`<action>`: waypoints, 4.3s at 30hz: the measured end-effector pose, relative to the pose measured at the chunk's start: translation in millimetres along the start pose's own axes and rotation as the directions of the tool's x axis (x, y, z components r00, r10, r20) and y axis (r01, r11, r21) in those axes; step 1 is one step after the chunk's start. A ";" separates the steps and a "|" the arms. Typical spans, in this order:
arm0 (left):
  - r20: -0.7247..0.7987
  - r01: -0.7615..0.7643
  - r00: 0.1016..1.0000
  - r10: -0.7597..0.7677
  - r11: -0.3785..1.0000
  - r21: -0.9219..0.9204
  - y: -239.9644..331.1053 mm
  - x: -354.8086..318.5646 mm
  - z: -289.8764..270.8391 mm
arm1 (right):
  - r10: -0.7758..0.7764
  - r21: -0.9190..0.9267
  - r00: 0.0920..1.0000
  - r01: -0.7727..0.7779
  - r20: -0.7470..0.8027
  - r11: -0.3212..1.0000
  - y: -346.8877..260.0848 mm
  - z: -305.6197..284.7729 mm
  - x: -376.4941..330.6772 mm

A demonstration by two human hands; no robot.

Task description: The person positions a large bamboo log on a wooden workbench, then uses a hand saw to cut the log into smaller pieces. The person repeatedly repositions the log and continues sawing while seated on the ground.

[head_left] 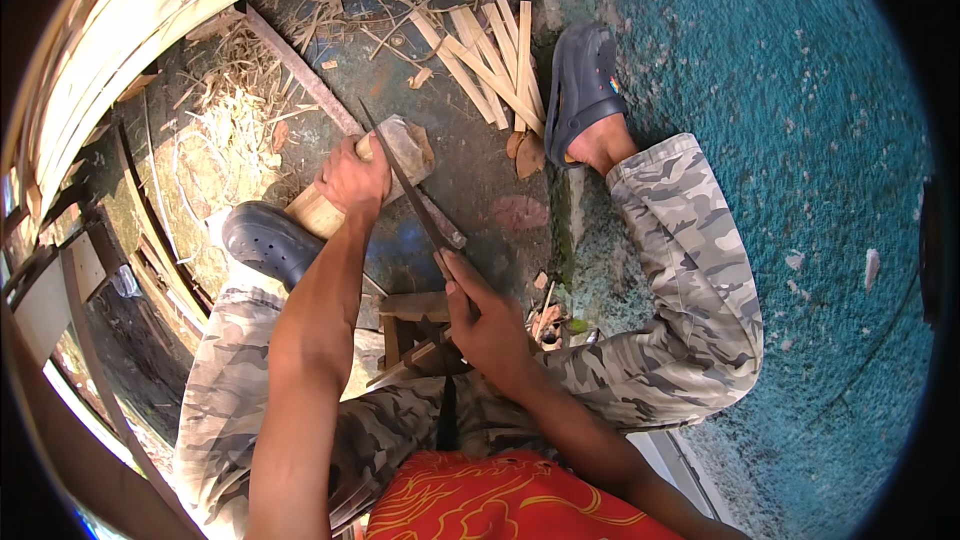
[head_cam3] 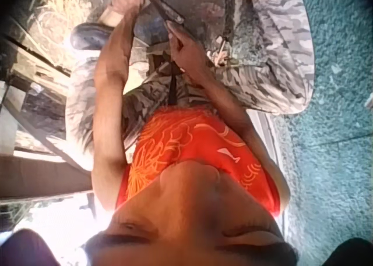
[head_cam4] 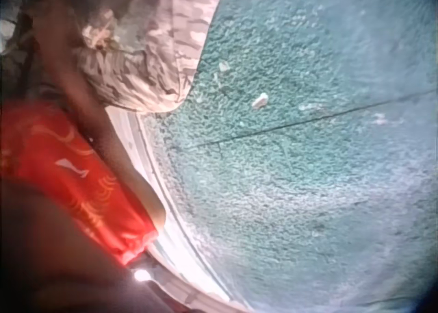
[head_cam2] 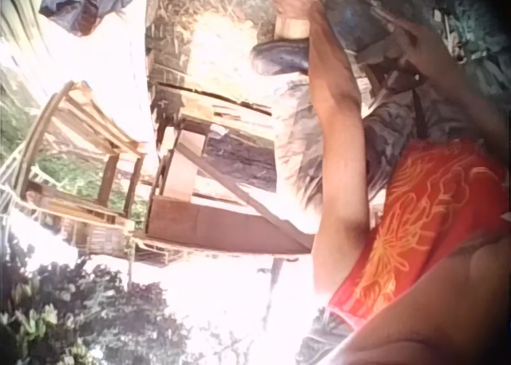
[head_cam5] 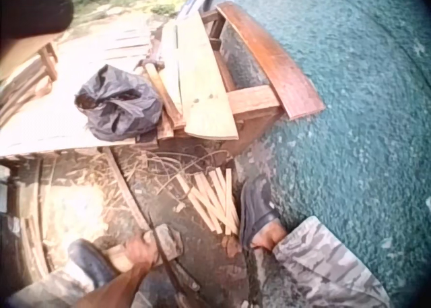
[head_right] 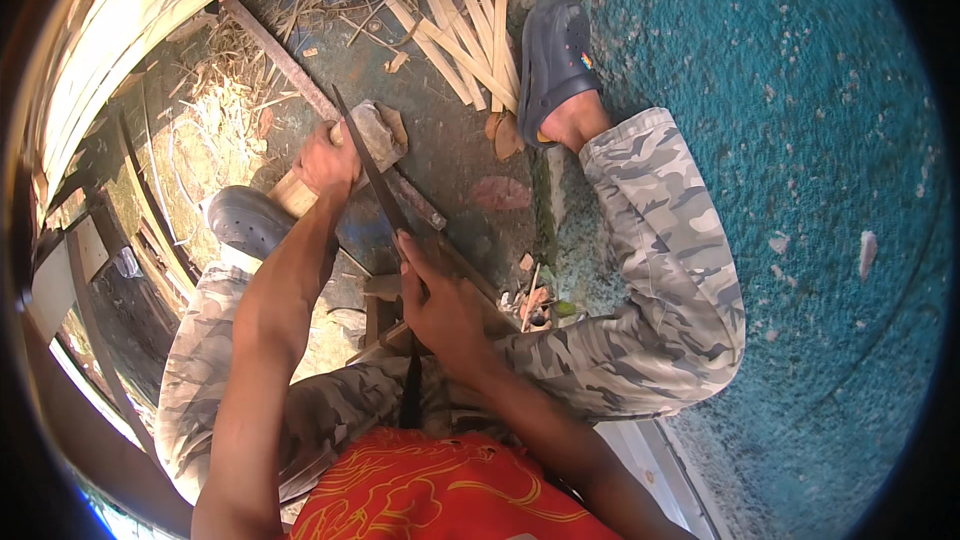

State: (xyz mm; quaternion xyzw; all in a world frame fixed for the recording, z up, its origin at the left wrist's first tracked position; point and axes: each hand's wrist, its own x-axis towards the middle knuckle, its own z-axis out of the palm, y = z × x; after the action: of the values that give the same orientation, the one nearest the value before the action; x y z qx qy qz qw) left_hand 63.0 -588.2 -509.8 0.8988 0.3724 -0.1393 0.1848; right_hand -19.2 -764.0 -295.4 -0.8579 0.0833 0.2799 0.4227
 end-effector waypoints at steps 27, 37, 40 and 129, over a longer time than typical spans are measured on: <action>0.113 0.049 0.993 -0.043 0.998 -0.050 10.0 6.4 -21.6 | 0.053 -0.012 0.998 -0.053 0.040 0.999 -10.1 1.4 4.9; 0.116 0.032 0.993 -0.025 0.998 -0.057 8.3 10.7 -22.7 | -0.167 -0.045 0.984 0.164 -0.065 0.985 -19.0 59.3 120.5; 0.049 0.003 0.999 -0.001 0.999 -0.046 7.8 6.2 -18.8 | -0.241 -0.069 0.965 0.235 -0.100 0.970 -19.3 35.9 77.0; 0.037 -0.032 0.999 0.035 0.997 -0.074 6.4 7.6 -17.9 | -0.194 -0.209 0.977 0.171 -0.092 0.963 -11.3 68.6 105.9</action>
State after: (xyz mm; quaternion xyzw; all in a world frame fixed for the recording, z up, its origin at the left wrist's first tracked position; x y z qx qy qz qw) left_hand 74.9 -579.9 -495.3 0.8946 0.3585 -0.1396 0.2272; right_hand 44.8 -694.0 -379.4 -0.9144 -0.0011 0.1982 0.3530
